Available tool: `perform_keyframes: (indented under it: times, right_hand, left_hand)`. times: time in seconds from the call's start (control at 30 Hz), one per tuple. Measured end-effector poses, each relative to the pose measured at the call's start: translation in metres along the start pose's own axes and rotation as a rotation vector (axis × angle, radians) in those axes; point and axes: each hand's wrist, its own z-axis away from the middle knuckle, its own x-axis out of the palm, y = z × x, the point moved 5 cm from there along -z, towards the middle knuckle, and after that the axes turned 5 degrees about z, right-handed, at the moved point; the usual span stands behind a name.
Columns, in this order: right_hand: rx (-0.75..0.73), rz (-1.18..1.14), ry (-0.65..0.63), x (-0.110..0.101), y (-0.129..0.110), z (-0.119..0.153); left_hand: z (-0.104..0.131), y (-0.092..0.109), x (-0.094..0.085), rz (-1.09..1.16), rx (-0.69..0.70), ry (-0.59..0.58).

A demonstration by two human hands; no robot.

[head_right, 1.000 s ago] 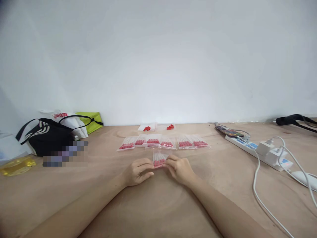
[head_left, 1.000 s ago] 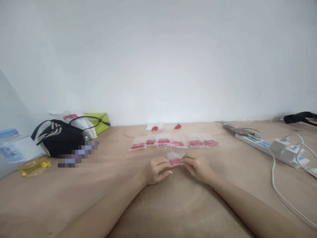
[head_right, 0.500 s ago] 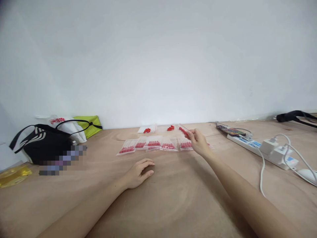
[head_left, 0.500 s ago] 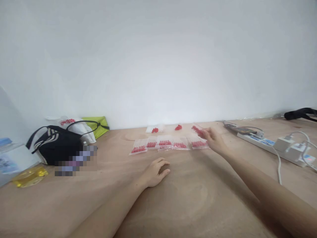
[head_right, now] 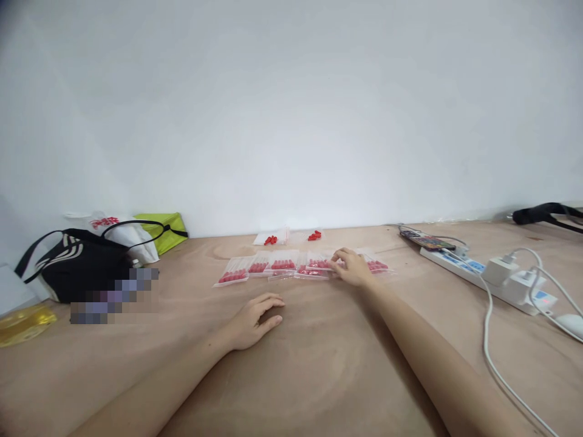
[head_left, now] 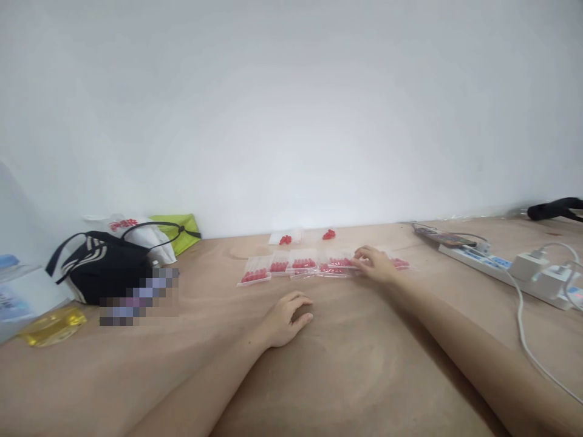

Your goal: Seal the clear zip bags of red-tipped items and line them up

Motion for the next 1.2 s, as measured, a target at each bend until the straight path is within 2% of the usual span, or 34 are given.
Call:
perform_keyframes:
  times: [0.13, 0.2, 0.3, 0.4, 0.47, 0.57, 0.67, 0.83, 0.97, 1.07, 1.2]
  right_hand:
    - [0.084, 0.343, -0.063, -0.005, 0.013, 0.013]
    - [0.048, 0.423, -0.089, -0.003, 0.011, 0.022]
    - [-0.033, 0.442, -0.056, -0.007, 0.002, 0.038]
    - [-0.105, 0.37, -0.036, -0.022, -0.013, 0.06]
    - [-0.139, 0.257, -0.068, -0.036, -0.023, 0.077]
    - [-0.189, -0.003, -0.229, -0.051, -0.04, 0.103]
    - [-0.266, -0.194, -0.343, -0.056, -0.058, 0.117]
    - [-0.374, -0.266, -0.349, -0.037, -0.092, 0.101]
    - [-0.42, -0.286, -0.295, -0.015, -0.115, 0.08]
    - [-0.423, -0.336, -0.268, -0.008, -0.118, 0.075]
    - [-0.431, -0.308, -0.233, -0.014, -0.104, 0.085]
  left_hand:
    - [-0.001, 0.0, -0.001, 0.003, -0.001, 0.004]
    - [-0.001, -0.001, -0.001, -0.001, -0.001, 0.007]
    - [-0.001, -0.002, 0.0, -0.003, 0.008, 0.008]
    - [-0.001, -0.003, 0.0, -0.008, 0.017, 0.015]
    - [-0.002, -0.003, 0.0, -0.015, 0.014, 0.015]
    - [-0.003, -0.003, 0.0, -0.023, 0.013, 0.015]
    - [-0.004, -0.003, 0.001, -0.033, 0.015, 0.02]
    - [-0.003, 0.001, -0.001, -0.051, 0.043, 0.042]
    - [0.0, 0.013, -0.002, -0.07, 0.182, 0.041]
    - [0.001, 0.02, 0.001, -0.092, 0.301, 0.051]
    - [0.003, 0.025, 0.007, -0.169, 0.457, 0.045]
